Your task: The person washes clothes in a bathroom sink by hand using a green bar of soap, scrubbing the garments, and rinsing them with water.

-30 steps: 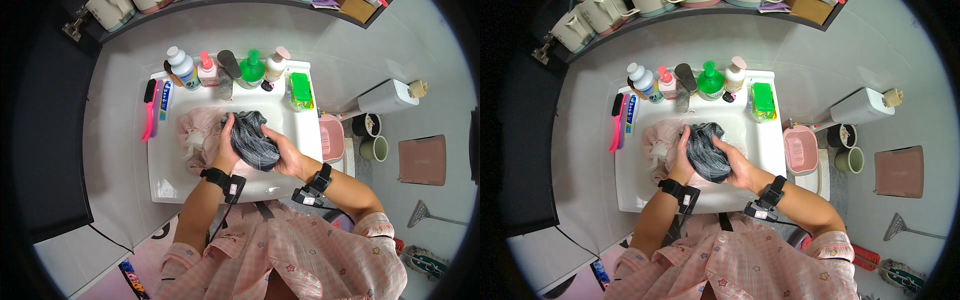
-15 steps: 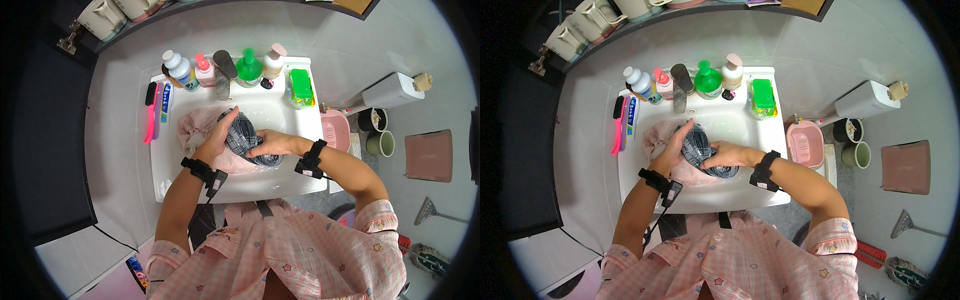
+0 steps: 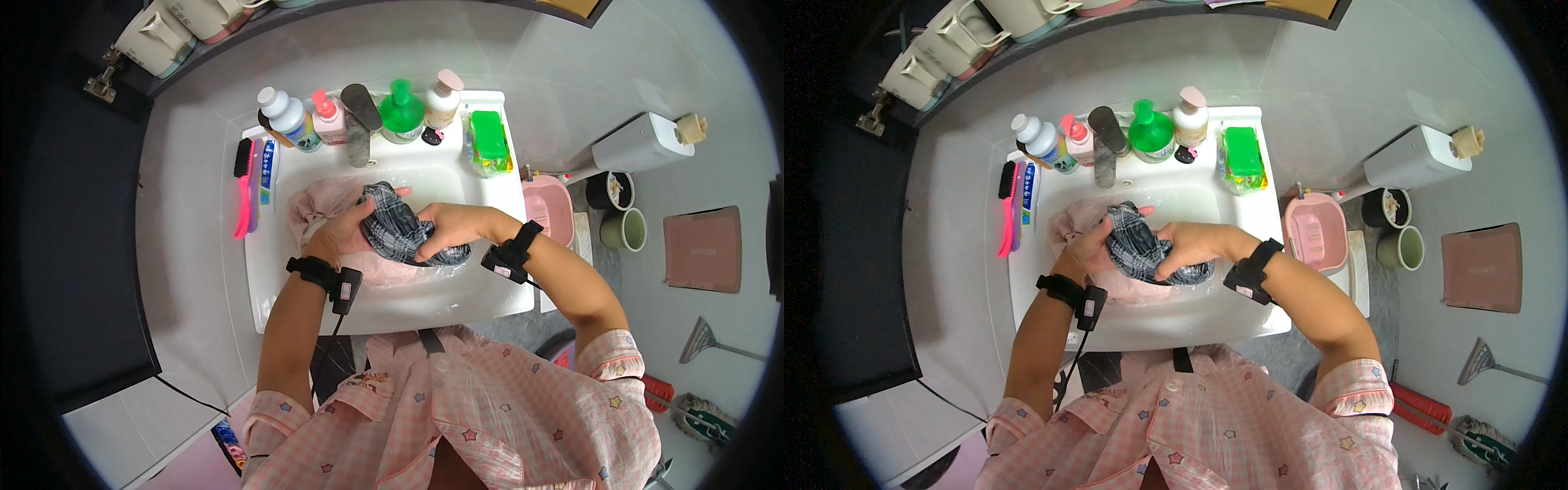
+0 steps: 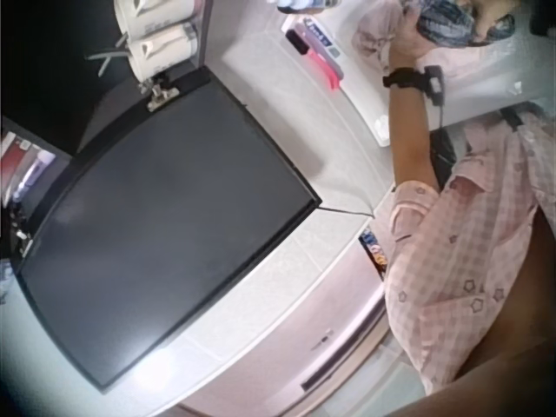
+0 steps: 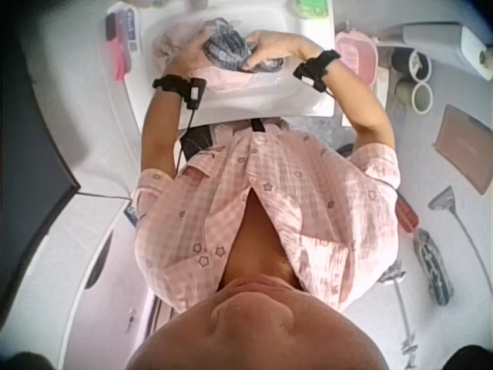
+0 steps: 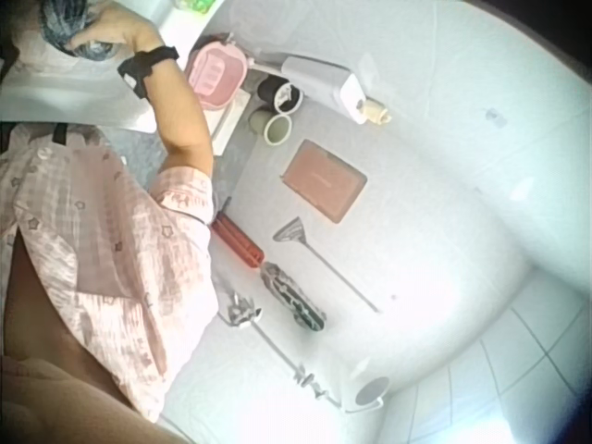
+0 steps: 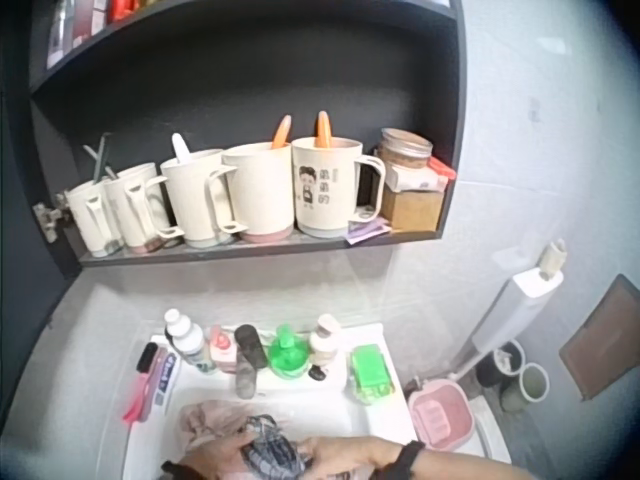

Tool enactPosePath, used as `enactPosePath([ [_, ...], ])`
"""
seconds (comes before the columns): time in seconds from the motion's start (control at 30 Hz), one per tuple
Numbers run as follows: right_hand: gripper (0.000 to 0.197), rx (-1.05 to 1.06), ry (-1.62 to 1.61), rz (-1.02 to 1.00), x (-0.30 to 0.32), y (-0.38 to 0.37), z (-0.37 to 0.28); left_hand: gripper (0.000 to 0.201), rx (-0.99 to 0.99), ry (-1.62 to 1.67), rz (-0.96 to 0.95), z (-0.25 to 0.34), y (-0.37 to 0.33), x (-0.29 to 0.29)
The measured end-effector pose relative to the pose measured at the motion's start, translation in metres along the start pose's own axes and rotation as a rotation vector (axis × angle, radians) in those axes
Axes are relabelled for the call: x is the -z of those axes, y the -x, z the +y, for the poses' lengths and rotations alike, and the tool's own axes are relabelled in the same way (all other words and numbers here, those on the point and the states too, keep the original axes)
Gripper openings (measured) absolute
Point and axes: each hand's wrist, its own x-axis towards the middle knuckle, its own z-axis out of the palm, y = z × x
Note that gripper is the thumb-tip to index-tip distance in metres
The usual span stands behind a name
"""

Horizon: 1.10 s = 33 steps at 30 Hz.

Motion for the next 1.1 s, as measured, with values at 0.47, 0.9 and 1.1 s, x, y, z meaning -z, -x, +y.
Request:
enactPosePath([
  [0.47,0.097,-0.169,-1.637,-0.088,-0.034,-0.022,0.049,0.048,-0.727,-1.569,0.279,0.001,-0.001,-0.059],
  [0.9,0.019,0.096,-1.558,0.463,-0.044,-0.037,0.025,0.019,-0.463,-0.35,0.656,-0.037,0.027,-0.02],
  [1.1,0.047,0.437,-0.869,0.573,-0.05,-0.009,-0.025,0.03,-0.263,0.203,0.315,-0.035,0.018,0.018],
])
